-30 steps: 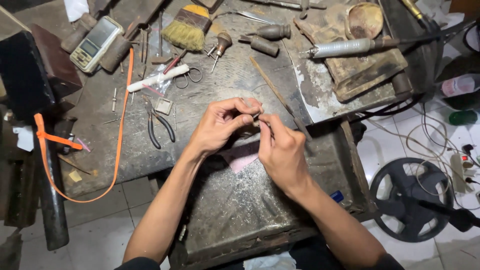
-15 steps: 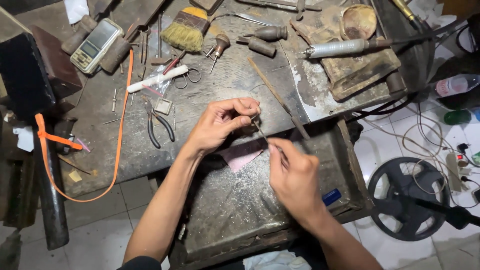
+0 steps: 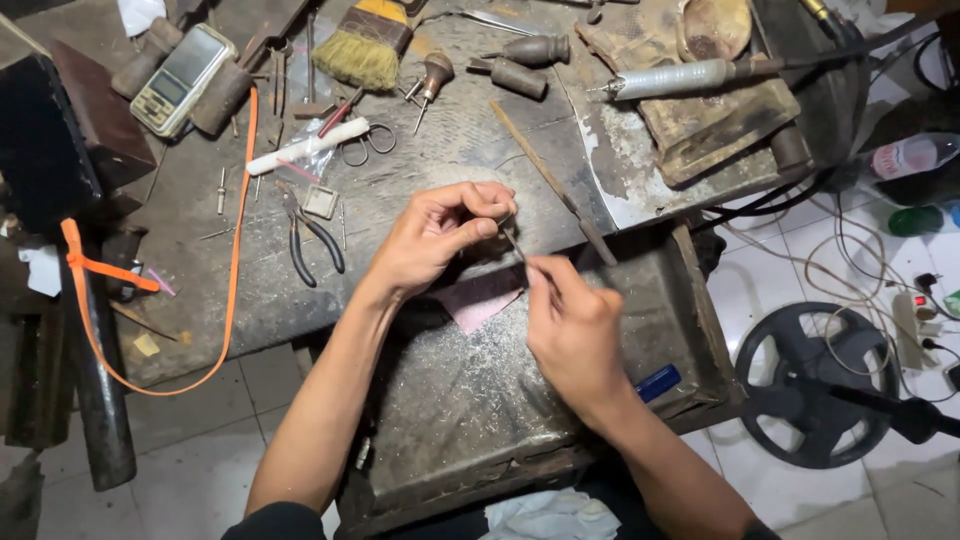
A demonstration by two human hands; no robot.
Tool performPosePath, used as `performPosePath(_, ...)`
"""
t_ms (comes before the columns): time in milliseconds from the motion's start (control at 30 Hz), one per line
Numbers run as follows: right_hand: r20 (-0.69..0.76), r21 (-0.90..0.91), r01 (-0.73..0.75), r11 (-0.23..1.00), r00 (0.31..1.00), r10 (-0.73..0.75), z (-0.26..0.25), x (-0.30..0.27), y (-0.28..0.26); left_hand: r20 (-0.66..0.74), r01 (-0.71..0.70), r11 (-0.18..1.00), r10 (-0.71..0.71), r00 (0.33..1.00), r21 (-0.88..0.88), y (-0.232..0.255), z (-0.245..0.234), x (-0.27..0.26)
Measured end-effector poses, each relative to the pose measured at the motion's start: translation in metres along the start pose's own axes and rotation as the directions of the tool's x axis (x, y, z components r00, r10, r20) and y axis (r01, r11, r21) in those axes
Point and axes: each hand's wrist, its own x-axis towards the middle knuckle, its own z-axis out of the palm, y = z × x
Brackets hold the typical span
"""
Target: The person is using a hand file to smooth and shape a small jewelry component on a workbench.
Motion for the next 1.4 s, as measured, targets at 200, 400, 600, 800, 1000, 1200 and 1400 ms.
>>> performPosePath(200, -0.031, 0.107, 0.072, 0.992, 0.997, -0.069, 0.015, 0.030, -0.013, -0.001, -0.003, 1.000, 0.003, 1.000, -0.024, -0.008, -0.002, -0.002)
performPosePath(400, 0.052, 0.034, -0.054, 0.998, 0.997, 0.052, -0.008, 0.000, -0.009, 0.009, -0.011, 1.000, 0.011, 1.000, -0.024, -0.003, 0.000, -0.001)
performPosePath(600, 0.000, 0.067, 0.071, 0.995, 0.997, -0.072, 0.016, 0.029, -0.010, 0.006, -0.029, 0.999, 0.029, 1.000, -0.027, -0.007, -0.002, -0.002)
performPosePath(800, 0.047, -0.007, -0.013, 1.000, 0.999, 0.013, -0.005, 0.006, -0.006, 0.013, -0.021, 0.998, 0.022, 1.000, -0.064, 0.002, 0.001, 0.000)
performPosePath(1000, 0.000, 0.071, 0.087, 0.994, 0.996, -0.087, 0.019, 0.032, -0.006, 0.000, -0.026, 0.999, 0.026, 1.000, -0.048, -0.011, -0.005, -0.002)
performPosePath(1200, 0.053, 0.034, 0.001, 0.999, 0.999, -0.002, -0.002, 0.011, -0.003, 0.021, -0.031, 0.995, 0.033, 0.999, -0.094, -0.005, -0.003, -0.001)
performPosePath(1400, 0.004, 0.072, 0.072, 0.995, 0.997, -0.072, 0.016, 0.027, -0.012, 0.019, -0.035, 0.995, 0.037, 0.999, -0.095, -0.010, -0.006, -0.002)
